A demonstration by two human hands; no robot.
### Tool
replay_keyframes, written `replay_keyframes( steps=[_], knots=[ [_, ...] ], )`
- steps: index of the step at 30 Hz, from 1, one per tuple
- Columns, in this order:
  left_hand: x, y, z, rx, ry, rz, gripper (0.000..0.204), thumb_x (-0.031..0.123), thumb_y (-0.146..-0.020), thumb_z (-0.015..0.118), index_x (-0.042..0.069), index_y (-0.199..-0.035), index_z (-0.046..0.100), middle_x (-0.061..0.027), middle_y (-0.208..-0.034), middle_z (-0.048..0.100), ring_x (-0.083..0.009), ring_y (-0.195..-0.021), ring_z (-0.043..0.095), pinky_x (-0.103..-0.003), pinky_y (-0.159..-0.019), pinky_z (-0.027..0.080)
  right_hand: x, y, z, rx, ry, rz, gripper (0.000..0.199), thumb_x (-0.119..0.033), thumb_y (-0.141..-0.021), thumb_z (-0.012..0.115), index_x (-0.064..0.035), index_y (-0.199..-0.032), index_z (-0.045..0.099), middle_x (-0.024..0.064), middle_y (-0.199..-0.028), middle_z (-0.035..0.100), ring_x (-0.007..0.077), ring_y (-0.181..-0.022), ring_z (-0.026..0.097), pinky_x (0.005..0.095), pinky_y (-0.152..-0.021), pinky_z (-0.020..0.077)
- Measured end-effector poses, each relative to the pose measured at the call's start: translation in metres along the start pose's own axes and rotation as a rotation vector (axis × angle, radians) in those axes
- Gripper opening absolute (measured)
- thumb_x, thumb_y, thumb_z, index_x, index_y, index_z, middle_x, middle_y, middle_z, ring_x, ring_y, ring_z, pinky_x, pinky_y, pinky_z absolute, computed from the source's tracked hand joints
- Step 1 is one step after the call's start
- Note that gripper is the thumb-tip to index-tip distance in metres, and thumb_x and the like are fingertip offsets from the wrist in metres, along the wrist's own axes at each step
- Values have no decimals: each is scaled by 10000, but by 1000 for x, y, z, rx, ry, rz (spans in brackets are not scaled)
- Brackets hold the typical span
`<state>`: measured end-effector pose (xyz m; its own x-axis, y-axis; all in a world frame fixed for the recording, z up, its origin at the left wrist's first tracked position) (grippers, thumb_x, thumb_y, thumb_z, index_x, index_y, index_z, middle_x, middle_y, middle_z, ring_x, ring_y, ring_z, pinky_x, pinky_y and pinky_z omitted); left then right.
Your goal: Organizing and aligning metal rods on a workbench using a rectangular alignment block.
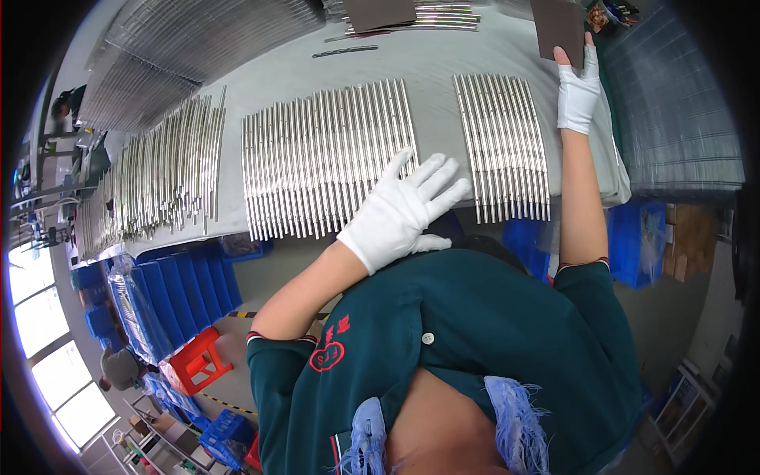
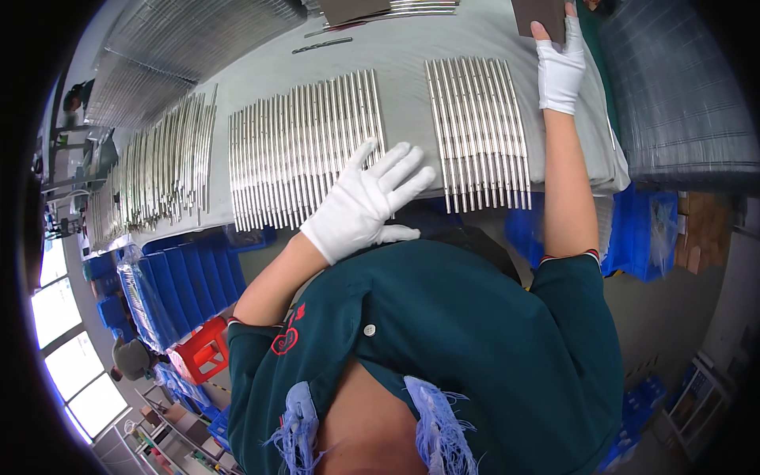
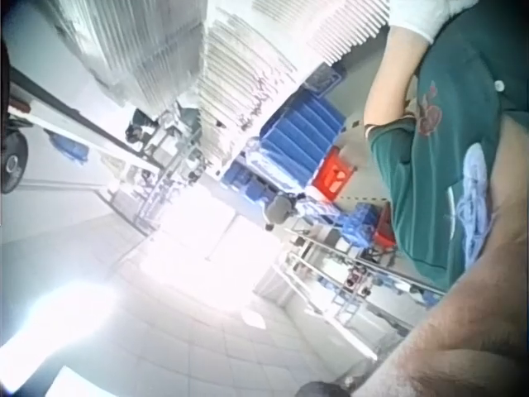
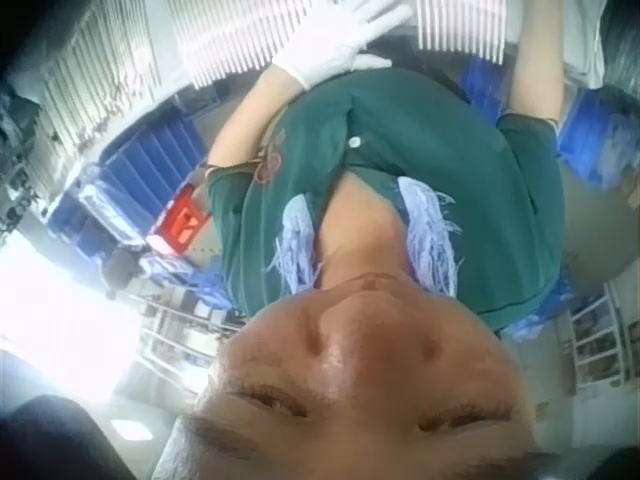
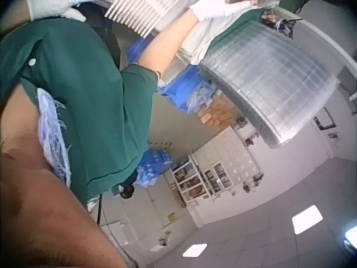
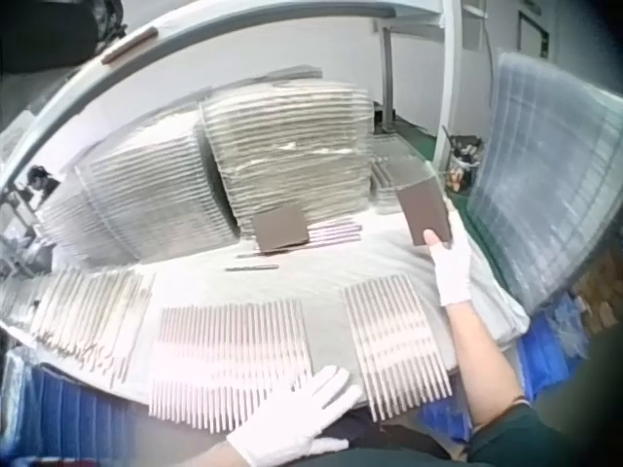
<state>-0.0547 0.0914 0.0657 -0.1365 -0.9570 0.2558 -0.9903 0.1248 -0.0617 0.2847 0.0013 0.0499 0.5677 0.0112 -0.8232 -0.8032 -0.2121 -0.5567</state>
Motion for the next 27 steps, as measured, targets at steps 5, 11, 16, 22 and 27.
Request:
replay_keyframes(
  steps=[5,11,16,22,27],
  knots=[
    [15,-28,16,-1,96,120,960,630,-746,690,115,-1494,380,-153,-1468,463,-340,-1386,411,-556,-1163,222,-16,6,6,12,-93,16,673,-190,-904,747,-82,-1488,429,99,-1339,588,165,-1180,570,289,-1023,434],
    [4,-13,-6,-10,-1,21,889,605,-721,717,79,-1401,490,-137,-1371,550,-334,-1350,456,-558,-1145,259,-1,1,2,-4,7,12,675,-180,-904,746,-75,-1488,426,94,-1358,577,165,-1199,560,286,-1033,425],
    [-1,-14,-10,78,-59,-8,818,593,-734,710,47,-1321,545,-145,-1320,575,-327,-1306,493,-534,-1114,307,3,-1,5,-72,14,-10,664,-150,-900,743,-54,-1478,431,88,-1376,566,166,-1216,548,294,-1038,423],
    [5,-50,12,133,-43,-71,884,637,-767,657,-34,-1316,486,-192,-1254,563,-334,-1267,502,-485,-1110,327,-39,29,27,-386,-66,73,618,-110,-883,747,-115,-1452,505,56,-1345,605,123,-1160,575,272,-1006,450],
    [6,-50,13,119,-13,-92,947,655,-734,675,-53,-1327,467,-227,-1279,546,-360,-1275,496,-466,-1109,335,-82,71,27,-793,-5,265,566,-54,-873,732,-111,-1409,559,31,-1353,610,115,-1199,557,267,-1033,436]
  ],
)
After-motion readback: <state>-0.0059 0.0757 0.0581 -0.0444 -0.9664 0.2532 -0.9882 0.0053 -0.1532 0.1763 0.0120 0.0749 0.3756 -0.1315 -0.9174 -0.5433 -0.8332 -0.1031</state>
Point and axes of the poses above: each hand's wrist, its own y-axis away from the middle knuckle, its own z-axis out of the palm, x = y × z, the point moved 9 cm from there along -y, towards the middle knuckle
